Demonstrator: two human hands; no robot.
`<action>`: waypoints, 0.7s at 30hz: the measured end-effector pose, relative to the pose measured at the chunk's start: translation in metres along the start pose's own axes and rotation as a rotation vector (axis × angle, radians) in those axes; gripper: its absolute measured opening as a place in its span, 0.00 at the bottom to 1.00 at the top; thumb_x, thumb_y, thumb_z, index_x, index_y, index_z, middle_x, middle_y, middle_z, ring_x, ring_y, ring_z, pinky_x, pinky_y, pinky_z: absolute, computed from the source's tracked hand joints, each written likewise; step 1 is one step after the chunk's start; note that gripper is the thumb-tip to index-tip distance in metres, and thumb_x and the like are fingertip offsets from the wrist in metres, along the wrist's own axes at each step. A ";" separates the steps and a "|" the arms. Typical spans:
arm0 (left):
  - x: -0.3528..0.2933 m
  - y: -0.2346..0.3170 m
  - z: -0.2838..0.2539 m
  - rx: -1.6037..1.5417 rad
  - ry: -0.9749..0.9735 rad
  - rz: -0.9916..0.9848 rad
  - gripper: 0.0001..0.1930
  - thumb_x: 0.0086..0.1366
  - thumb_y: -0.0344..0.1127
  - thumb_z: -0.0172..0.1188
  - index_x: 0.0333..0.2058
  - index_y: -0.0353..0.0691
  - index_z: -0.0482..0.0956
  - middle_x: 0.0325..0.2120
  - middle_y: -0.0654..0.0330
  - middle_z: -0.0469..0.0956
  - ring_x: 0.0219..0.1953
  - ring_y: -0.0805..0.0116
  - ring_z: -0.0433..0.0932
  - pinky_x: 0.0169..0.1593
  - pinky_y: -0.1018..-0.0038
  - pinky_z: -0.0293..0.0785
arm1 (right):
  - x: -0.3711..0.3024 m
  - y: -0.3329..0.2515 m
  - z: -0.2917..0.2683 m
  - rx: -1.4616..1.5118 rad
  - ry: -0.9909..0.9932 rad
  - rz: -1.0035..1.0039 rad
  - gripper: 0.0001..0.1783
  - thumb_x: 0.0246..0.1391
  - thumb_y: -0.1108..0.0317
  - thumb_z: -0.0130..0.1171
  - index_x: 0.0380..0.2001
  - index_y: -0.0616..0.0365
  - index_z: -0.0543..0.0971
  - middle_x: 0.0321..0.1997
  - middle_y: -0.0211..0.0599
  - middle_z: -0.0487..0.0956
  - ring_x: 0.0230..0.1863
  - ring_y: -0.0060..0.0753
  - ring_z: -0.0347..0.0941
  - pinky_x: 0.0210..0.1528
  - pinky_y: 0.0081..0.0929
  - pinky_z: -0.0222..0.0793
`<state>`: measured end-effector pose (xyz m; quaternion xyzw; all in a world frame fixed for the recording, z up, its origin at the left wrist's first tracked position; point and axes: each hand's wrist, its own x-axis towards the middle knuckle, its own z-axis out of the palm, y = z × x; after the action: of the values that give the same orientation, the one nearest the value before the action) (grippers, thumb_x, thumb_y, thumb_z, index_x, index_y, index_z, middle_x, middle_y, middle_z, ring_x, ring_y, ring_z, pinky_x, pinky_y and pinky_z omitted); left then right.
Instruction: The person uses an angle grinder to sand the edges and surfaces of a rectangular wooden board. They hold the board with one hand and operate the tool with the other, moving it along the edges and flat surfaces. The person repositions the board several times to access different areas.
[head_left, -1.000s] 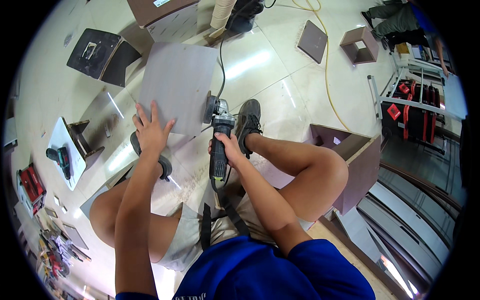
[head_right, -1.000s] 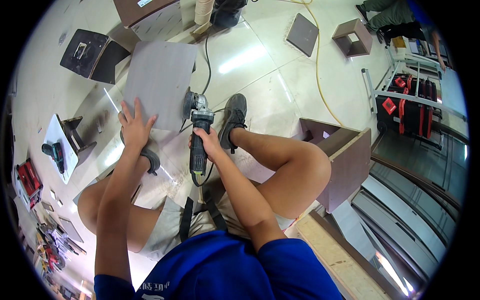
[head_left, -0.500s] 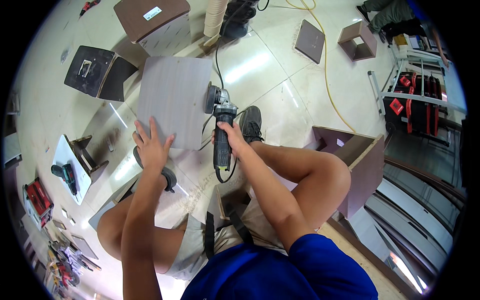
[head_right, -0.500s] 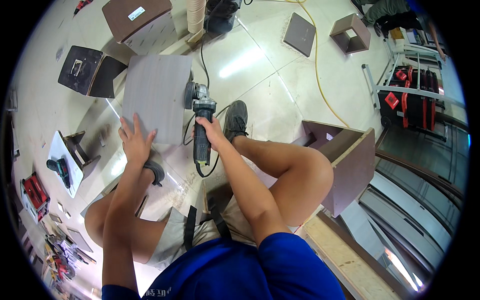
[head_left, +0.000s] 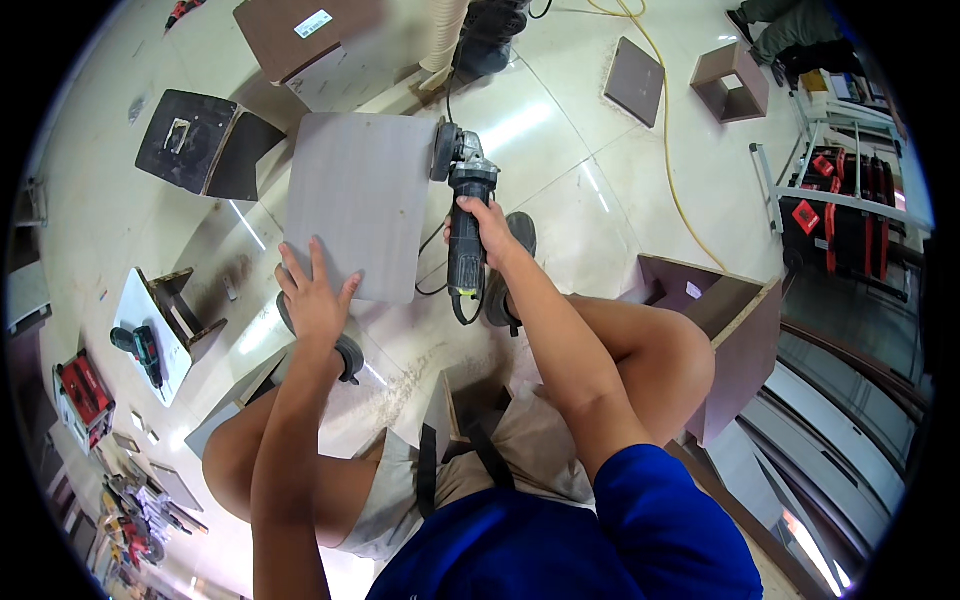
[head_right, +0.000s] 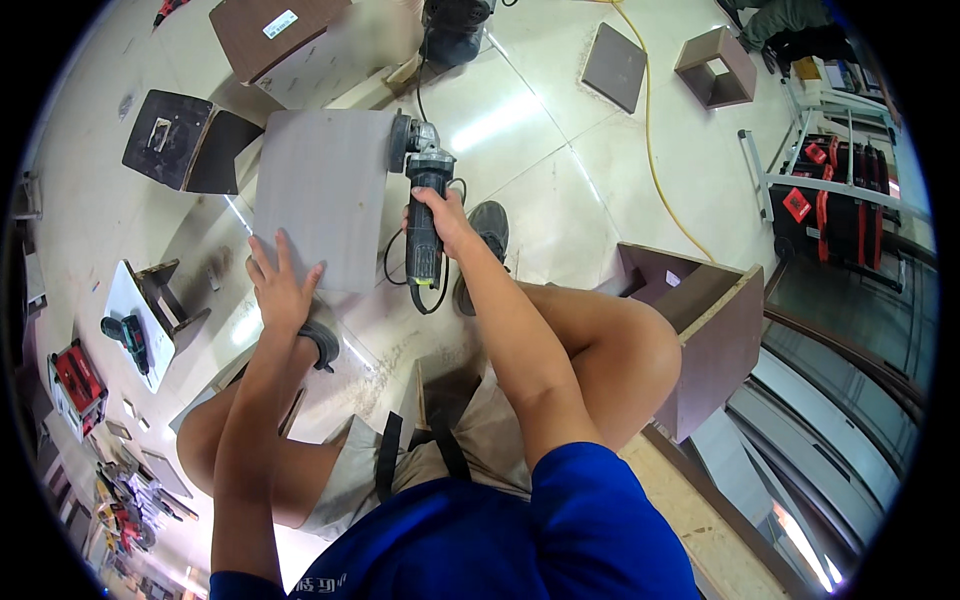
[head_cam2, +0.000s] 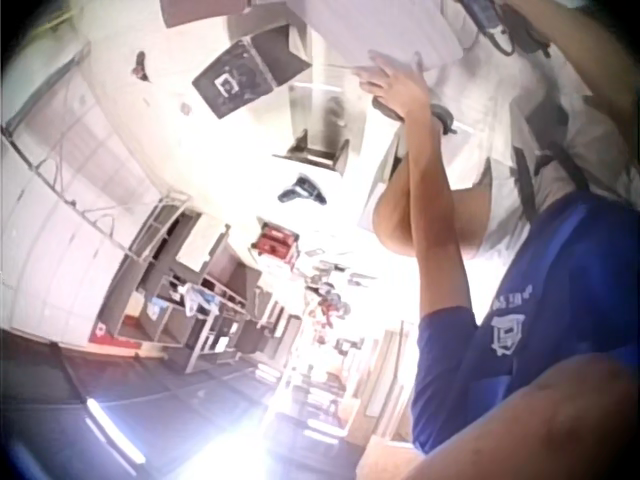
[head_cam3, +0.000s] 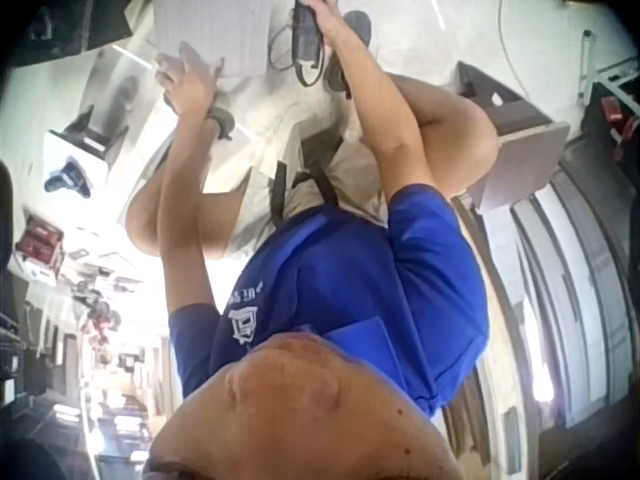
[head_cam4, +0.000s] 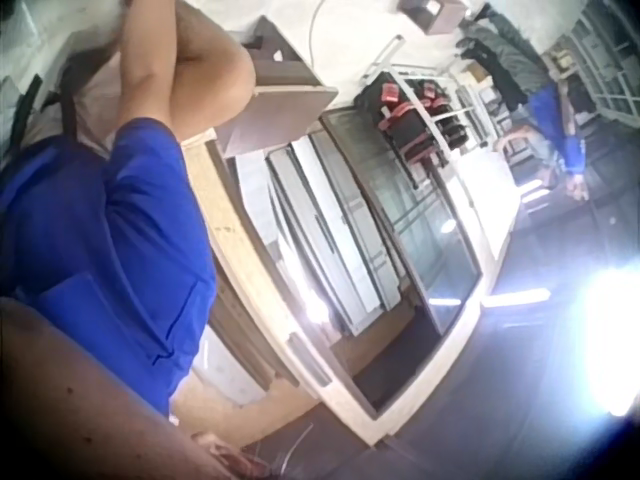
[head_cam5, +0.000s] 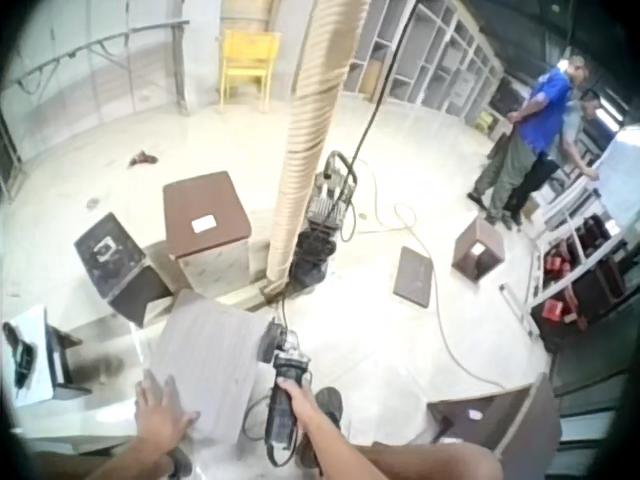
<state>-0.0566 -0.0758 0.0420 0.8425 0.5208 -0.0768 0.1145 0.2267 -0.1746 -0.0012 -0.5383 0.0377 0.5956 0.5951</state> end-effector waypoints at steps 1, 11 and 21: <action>0.001 0.001 -0.001 0.005 0.009 -0.001 0.46 0.60 0.61 0.61 0.70 0.51 0.52 0.71 0.40 0.38 0.66 0.30 0.50 0.61 0.44 0.62 | -0.004 0.002 0.001 -0.007 0.003 0.002 0.18 0.54 0.59 0.61 0.37 0.61 0.69 0.27 0.44 0.78 0.25 0.38 0.79 0.29 0.36 0.79; 0.001 0.005 -0.004 -0.005 -0.039 -0.028 0.46 0.61 0.63 0.59 0.71 0.53 0.50 0.71 0.42 0.37 0.68 0.31 0.47 0.64 0.45 0.60 | -0.070 0.075 -0.005 -0.023 0.013 -0.022 0.14 0.56 0.62 0.60 0.38 0.60 0.70 0.28 0.45 0.79 0.26 0.38 0.79 0.30 0.36 0.79; 0.002 -0.005 0.010 0.036 0.001 0.008 0.45 0.63 0.68 0.52 0.72 0.56 0.47 0.71 0.39 0.38 0.67 0.27 0.48 0.62 0.41 0.62 | -0.154 0.150 0.006 0.120 -0.020 0.051 0.14 0.54 0.65 0.62 0.39 0.60 0.71 0.27 0.41 0.78 0.25 0.35 0.78 0.29 0.32 0.77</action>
<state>-0.0605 -0.0742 0.0313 0.8465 0.5161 -0.0855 0.0993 0.0664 -0.3171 0.0174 -0.4946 0.0809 0.6127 0.6111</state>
